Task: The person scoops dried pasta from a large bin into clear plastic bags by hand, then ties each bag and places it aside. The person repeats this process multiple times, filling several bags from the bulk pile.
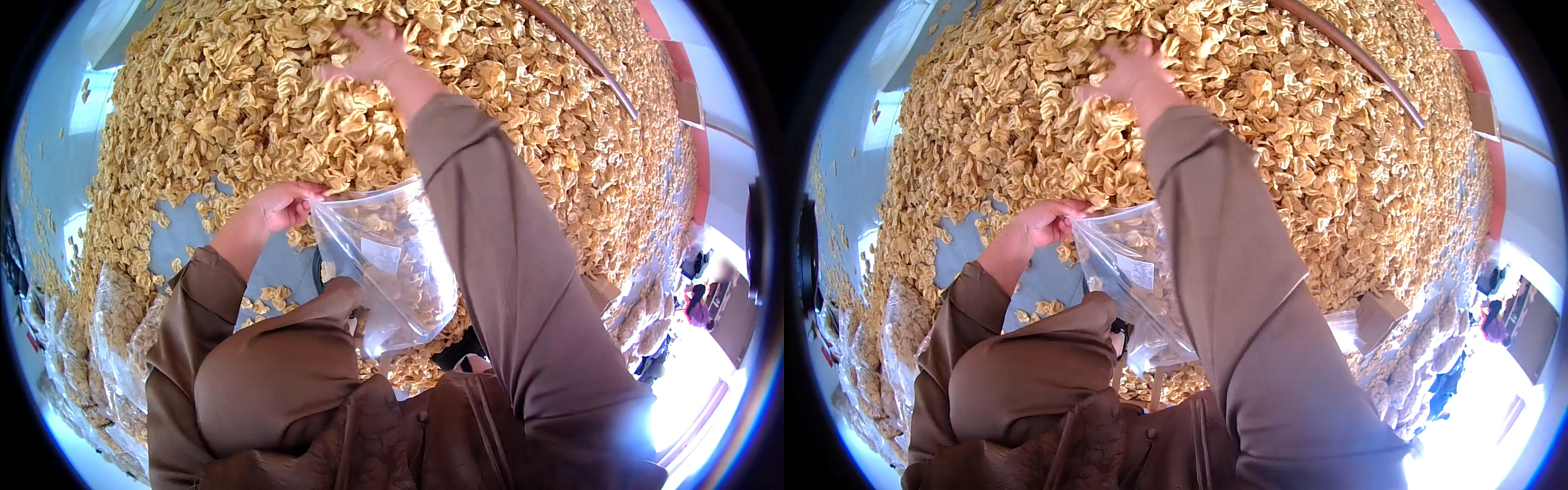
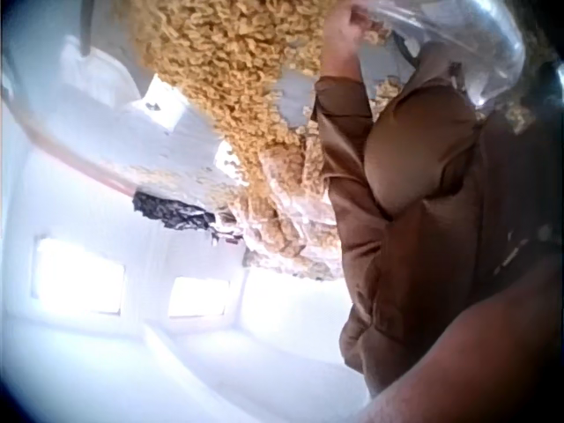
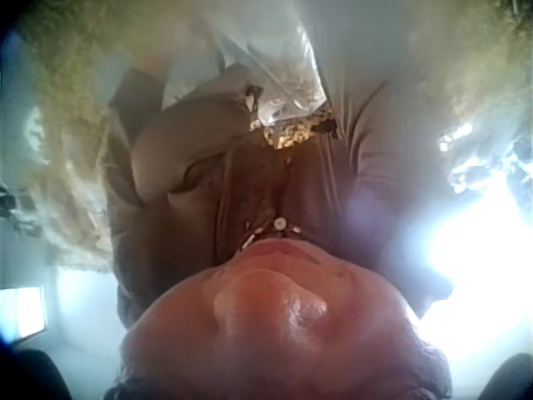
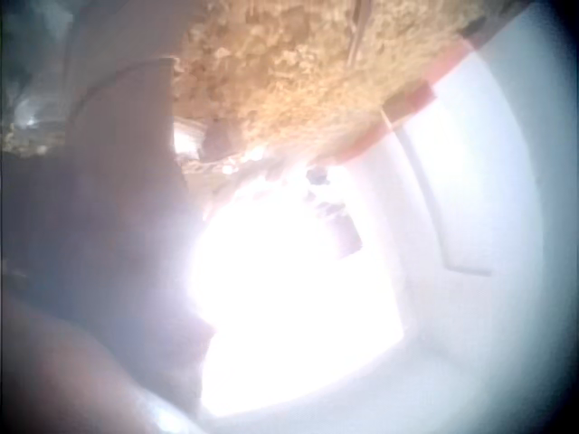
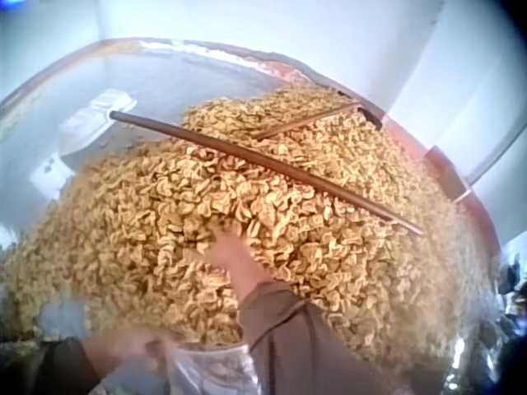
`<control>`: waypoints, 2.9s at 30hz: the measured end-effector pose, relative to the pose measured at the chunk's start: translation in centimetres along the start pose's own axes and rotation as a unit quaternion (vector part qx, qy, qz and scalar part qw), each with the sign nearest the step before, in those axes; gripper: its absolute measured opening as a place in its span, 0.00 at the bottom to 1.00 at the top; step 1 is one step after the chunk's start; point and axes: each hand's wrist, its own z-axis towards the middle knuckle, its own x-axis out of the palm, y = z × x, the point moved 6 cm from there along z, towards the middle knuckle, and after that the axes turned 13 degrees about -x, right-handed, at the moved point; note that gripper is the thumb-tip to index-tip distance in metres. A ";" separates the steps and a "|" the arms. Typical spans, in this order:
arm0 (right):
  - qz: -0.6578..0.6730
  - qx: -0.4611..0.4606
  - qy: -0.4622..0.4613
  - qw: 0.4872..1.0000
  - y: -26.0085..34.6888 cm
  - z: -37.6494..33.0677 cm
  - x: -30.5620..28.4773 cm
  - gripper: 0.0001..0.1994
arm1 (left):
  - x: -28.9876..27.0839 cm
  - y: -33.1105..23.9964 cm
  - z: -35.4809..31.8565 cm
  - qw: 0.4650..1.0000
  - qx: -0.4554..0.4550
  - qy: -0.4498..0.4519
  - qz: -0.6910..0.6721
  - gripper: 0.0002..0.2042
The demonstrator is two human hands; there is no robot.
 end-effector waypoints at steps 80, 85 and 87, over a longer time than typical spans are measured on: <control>0.258 0.114 0.137 0.949 -5.6 -25.3 7.4 0.31 | 2.6 1.7 -0.3 0.980 0.045 0.017 0.195 0.26; 0.164 0.532 -0.218 0.801 -15.7 -26.8 -1.9 0.46 | 0.6 0.3 0.3 0.993 0.039 0.023 0.105 0.29; 0.256 0.369 -0.253 0.857 -16.7 -20.2 0.7 0.36 | 1.0 -0.4 1.7 0.994 0.050 0.037 0.090 0.29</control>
